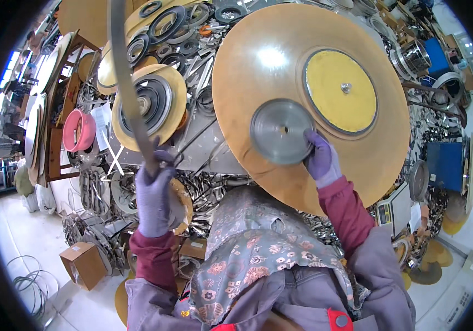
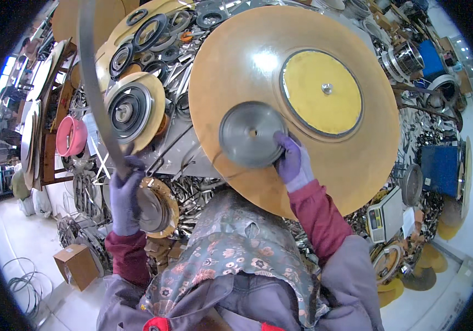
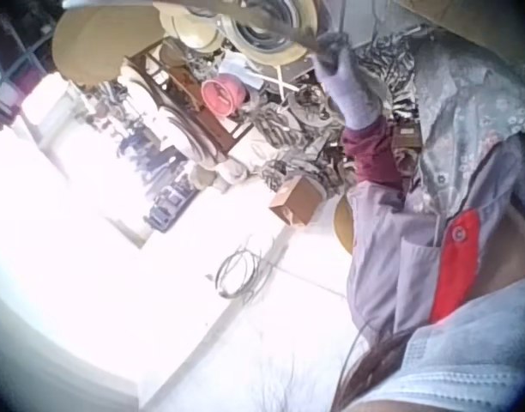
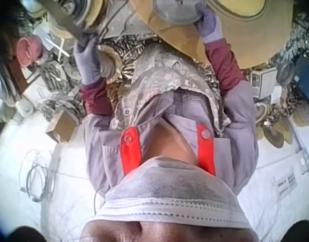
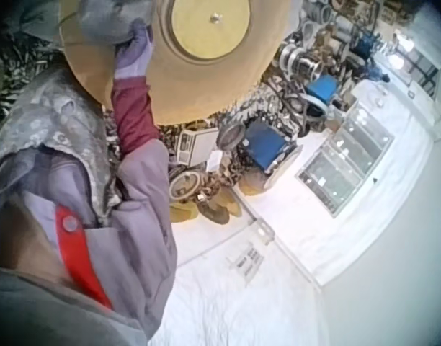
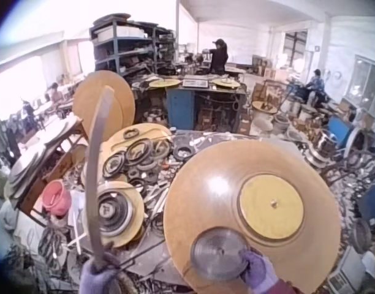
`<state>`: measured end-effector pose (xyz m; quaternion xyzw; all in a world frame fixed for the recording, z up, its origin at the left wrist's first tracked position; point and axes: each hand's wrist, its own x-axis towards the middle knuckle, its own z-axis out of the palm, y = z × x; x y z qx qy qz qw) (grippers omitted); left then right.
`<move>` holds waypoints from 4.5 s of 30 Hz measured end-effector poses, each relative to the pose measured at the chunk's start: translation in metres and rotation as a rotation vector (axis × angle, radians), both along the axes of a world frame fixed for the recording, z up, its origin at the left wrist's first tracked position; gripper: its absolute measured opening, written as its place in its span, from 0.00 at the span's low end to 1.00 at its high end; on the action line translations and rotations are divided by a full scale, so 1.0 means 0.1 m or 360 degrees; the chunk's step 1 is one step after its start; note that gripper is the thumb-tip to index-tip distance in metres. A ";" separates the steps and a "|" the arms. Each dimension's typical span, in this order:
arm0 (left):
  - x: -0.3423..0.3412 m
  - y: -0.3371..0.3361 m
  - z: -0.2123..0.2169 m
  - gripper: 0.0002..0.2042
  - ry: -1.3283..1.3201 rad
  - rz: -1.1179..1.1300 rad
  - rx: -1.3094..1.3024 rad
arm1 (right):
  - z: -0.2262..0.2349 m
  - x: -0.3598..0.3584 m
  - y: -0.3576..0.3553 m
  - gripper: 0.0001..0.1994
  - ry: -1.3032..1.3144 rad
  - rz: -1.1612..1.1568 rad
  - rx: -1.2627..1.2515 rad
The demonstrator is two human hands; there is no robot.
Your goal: The person unpacks a metal part from a plastic bag and places it on a rotating polishing wheel. They then use a long metal rod to press the part against the wheel, moving it back and forth to polish the surface. The person continues this repetitive polishing motion for the duration of the clip.
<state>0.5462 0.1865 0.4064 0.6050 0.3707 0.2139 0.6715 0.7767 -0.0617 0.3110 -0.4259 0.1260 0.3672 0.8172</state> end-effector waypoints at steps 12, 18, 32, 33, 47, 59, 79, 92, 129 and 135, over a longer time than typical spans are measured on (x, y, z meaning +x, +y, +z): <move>-0.03 -0.10 -0.07 0.10 0.0124 0.0012 -0.0185 | 0.33 0.60 -1.52 0.23 -0.0519 0.0173 -0.1144; 0.40 -0.62 -0.39 0.12 0.0263 -0.0153 -0.0344 | -1.06 0.54 -4.17 0.25 -0.0995 -0.0567 -0.2727; 0.82 -1.35 -1.33 0.12 0.0611 -0.0511 0.1384 | -2.42 -0.54 -2.86 0.22 -0.0446 -0.1092 -0.1220; 0.81 -1.34 -1.39 0.13 0.0631 -0.0456 0.1357 | -2.42 -0.62 -2.81 0.22 -0.0422 -0.1093 -0.1189; 0.04 -0.37 -0.55 0.10 0.0482 -0.0039 0.0262 | -0.30 -1.21 -3.22 0.21 -0.0723 -0.0766 -0.1661; -0.48 0.34 -0.74 0.10 0.0535 0.0240 0.0567 | 0.45 -0.71 -1.17 0.21 -0.0398 0.0450 -0.1108; 1.56 -0.35 -1.12 0.16 0.0460 -0.0966 0.0330 | 0.47 0.18 -1.22 0.21 -0.1331 0.0963 -0.1348; 1.60 -0.33 -1.17 0.16 0.0320 -0.0953 0.0302 | 0.37 -0.10 -1.18 0.20 -0.0426 0.0585 -0.0665; 0.45 -1.55 -0.34 0.14 0.0124 -0.1557 0.0580 | 0.63 -0.43 -1.36 0.49 -0.1196 0.0350 -0.0154; 0.15 -0.91 -0.14 0.16 0.0043 -0.1938 0.0351 | 0.96 -0.64 -0.59 0.18 -0.1047 0.0899 -0.0027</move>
